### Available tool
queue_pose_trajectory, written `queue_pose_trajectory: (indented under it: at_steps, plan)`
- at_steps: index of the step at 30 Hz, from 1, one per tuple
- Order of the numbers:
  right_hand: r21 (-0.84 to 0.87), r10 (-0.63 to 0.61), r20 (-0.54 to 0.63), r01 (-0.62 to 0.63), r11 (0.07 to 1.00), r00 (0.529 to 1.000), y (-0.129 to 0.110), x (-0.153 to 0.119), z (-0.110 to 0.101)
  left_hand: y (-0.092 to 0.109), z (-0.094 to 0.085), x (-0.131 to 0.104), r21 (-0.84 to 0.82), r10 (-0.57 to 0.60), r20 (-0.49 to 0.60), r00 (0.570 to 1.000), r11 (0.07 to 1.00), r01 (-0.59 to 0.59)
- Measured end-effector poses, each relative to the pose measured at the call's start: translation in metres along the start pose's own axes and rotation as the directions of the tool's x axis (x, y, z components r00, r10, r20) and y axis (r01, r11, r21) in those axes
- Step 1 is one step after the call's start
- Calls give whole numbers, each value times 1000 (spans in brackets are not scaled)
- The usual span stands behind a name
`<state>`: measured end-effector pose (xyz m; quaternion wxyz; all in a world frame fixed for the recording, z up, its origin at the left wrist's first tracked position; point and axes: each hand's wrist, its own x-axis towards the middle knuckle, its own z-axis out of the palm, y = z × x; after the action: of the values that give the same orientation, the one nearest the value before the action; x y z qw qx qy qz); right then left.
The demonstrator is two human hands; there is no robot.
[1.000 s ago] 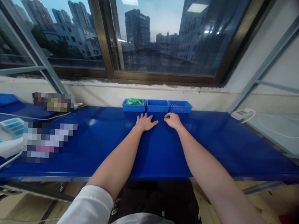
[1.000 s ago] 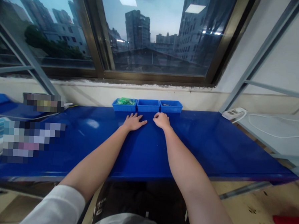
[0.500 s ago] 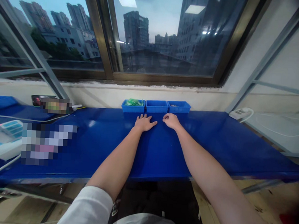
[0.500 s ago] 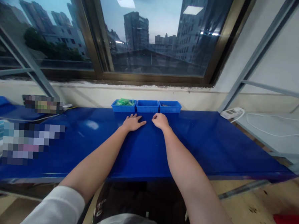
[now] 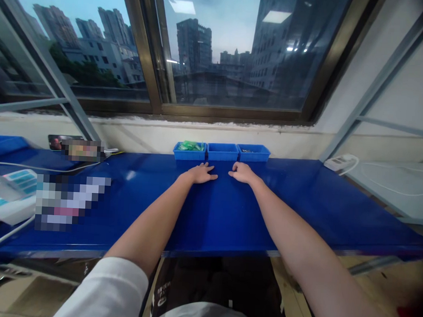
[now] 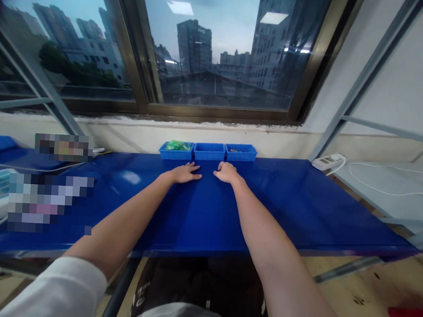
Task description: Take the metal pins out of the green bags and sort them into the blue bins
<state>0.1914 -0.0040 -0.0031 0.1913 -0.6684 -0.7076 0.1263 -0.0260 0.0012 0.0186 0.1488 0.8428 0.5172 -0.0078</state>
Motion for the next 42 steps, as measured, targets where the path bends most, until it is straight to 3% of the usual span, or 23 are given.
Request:
queue_pose_trajectory:
  at_steps: [6,10,12,14,16,17,18,21,23,30,37,42]
  plan:
    - [63,-42,-71,47,997,997,3,-8,4,-18,7,-6,-45,123,-139,983,991,-130]
    - [100,-77,-69,84,991,995,3,-12,3,-34,8,-4,-10,207,-297,932,976,-220]
    - [107,-89,-62,96,990,994,3,-13,2,-41,6,-3,36,166,-457,874,985,-168]
    - [102,-96,-61,102,990,993,3,-13,1,-46,3,-2,67,94,-620,779,996,-66]
    - [95,-101,-61,107,990,993,3,-13,1,-49,1,-1,91,55,-716,696,996,15]
    - [92,-100,-60,106,990,993,3,-13,1,-50,1,0,103,46,-730,682,994,44]
    - [89,-100,-59,105,990,993,2,-13,1,-51,1,1,115,36,-721,692,991,68]
    - [76,-100,-55,104,992,993,1,-14,0,-54,3,5,136,-15,-612,791,983,124]
    - [66,-97,-48,100,993,994,0,-15,-1,-55,4,7,146,-47,-554,831,977,153]
    - [46,-89,-45,92,995,995,-3,-17,-2,-49,4,4,180,-79,-573,816,959,220]
    - [35,-83,-53,85,996,995,-3,-16,0,-53,3,9,120,-52,-529,847,984,135]
    - [38,-84,-50,85,996,995,-3,-16,1,-53,-4,7,102,-54,-562,825,986,134]
